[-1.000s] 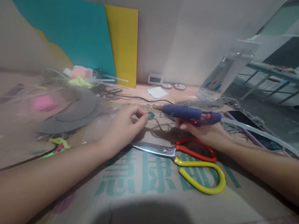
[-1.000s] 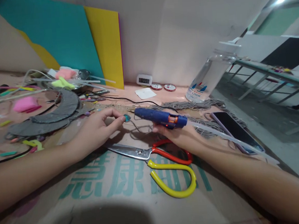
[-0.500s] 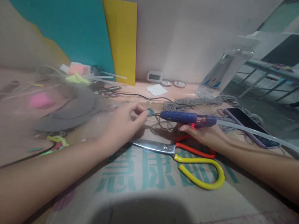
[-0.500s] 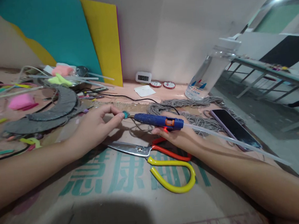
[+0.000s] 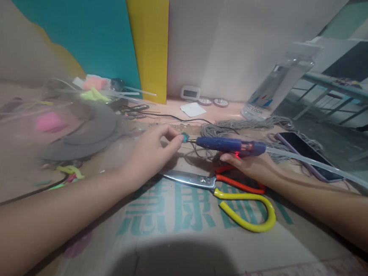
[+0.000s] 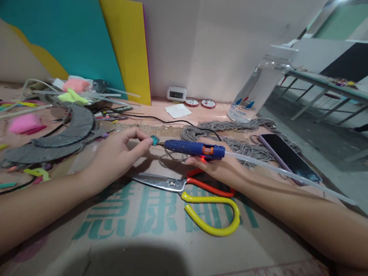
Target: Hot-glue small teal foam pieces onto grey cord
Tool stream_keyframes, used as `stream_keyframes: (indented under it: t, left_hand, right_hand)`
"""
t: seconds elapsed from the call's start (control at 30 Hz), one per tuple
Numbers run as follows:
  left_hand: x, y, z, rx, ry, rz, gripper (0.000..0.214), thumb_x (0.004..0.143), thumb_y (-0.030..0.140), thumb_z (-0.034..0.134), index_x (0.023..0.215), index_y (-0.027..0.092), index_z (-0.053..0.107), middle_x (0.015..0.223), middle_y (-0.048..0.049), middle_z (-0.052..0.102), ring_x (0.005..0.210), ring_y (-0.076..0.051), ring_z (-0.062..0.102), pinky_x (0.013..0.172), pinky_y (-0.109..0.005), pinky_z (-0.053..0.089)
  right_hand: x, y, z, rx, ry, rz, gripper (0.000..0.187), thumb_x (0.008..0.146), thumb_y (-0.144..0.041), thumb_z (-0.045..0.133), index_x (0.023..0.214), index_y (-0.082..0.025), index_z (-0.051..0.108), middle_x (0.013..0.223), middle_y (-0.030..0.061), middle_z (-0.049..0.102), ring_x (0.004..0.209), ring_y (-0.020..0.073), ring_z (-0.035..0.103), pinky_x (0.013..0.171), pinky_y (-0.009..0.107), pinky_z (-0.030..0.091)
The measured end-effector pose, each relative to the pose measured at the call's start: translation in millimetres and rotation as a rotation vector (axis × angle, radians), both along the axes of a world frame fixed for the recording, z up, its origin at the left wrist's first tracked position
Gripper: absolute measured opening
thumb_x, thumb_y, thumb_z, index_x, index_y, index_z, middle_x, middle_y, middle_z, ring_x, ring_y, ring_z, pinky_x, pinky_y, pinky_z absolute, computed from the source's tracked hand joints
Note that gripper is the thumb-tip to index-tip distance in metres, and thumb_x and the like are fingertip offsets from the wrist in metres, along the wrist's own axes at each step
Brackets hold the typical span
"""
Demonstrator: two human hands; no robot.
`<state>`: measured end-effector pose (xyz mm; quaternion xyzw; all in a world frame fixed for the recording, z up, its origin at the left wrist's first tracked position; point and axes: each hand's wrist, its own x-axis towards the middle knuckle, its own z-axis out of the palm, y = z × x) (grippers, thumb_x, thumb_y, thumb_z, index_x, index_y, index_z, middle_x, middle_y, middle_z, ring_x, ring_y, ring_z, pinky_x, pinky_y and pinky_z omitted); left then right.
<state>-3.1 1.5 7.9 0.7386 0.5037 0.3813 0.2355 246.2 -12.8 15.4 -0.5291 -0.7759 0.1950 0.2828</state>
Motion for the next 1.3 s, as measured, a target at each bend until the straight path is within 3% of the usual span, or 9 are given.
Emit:
stream_keyframes:
  t: [0.63, 1.3]
  left_hand:
    - [-0.1, -1.0, 0.0, -0.005, -0.006, 0.010, 0.022, 0.088, 0.037, 0.058, 0.077, 0.020, 0.063, 0.083, -0.0001, 0.068, 0.079, -0.018, 0.059, 0.075, -0.029, 0.043]
    - [0.7, -0.4, 1.8, -0.003, 0.006, 0.012, 0.022, 0.087, 0.038, 0.056, 0.077, 0.020, 0.063, 0.084, -0.0017, 0.070, 0.078, -0.020, 0.061, 0.077, -0.031, 0.045]
  right_hand:
    - [1.4, 0.2, -2.0, 0.044, -0.041, 0.015, 0.028, 0.081, -0.047, 0.064, 0.068, -0.025, 0.052, 0.064, -0.0003, 0.058, 0.061, 0.0199, 0.056, 0.055, 0.033, 0.044]
    - [-2.3, -4.4, 2.5, -0.013, 0.003, -0.011, 0.029, 0.079, -0.046, 0.069, 0.070, -0.024, 0.054, 0.065, -0.0007, 0.059, 0.062, 0.0190, 0.057, 0.057, 0.033, 0.046]
